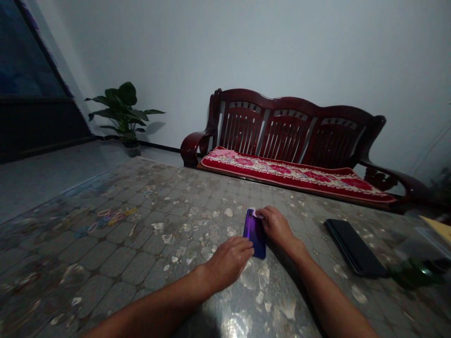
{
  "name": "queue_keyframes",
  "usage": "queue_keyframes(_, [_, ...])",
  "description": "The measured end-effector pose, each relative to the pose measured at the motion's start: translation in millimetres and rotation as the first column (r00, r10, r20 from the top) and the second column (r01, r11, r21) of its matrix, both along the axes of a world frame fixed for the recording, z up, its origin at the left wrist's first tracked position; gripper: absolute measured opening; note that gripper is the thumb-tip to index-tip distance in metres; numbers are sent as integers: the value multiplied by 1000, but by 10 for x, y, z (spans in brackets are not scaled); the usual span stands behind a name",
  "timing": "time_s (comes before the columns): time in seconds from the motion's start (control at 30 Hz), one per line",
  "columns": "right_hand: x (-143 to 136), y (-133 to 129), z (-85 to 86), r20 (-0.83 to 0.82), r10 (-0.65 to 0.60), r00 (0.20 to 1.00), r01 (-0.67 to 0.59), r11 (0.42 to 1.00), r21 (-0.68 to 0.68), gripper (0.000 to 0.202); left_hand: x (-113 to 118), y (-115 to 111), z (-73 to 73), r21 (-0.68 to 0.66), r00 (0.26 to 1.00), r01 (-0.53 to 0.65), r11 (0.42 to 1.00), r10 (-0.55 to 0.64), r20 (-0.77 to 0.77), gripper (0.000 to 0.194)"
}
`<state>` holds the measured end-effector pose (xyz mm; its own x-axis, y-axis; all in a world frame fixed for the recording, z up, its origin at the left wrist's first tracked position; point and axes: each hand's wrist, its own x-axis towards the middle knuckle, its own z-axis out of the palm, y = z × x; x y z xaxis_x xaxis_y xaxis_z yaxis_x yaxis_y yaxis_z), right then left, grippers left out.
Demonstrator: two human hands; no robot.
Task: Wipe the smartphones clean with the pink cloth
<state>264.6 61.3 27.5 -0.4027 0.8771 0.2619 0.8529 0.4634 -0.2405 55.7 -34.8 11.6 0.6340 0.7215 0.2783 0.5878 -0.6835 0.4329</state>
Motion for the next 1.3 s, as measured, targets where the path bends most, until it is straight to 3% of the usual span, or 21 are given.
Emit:
queue_keyframes(0.17, [-100, 29, 62, 47, -28, 998, 30, 999, -43, 34, -5, 3, -76, 104, 999, -3, 995, 8, -53, 34])
queue_keyframes(0.3, [-120, -46, 107, 71, 36, 997, -33, 998, -49, 33, -8, 3, -109, 175, 999, -11, 984, 18, -36, 29])
queue_keyframes(0.43, [-126, -121, 127, 85, 94, 992, -89, 995, -53, 34, -13, 5, -90, 184, 999, 1, 983, 8, -47, 28])
queue_keyframes(0.67, [-165, -26, 97, 98, -9, 995, 10, 1000, -10, 36, -23, -1, -96, 177, 997, -6, 984, 19, -73, 30])
queue_keyframes(0.9, [-138, -110, 75, 71, 80, 994, -80, 997, -2, 29, -28, -7, -78, 164, 998, -6, 986, 17, -66, 29])
queue_keyframes(1.17, [-137, 37, -10, 60, -4, 998, 2, 999, 36, 34, -12, 0, -116, 204, 997, -3, 979, 18, -71, 29])
queue_keyframes(1.3, [-133, 4, 6, 47, 31, 998, -32, 999, 32, 32, -14, 1, -101, 208, 998, 0, 978, 15, -69, 30])
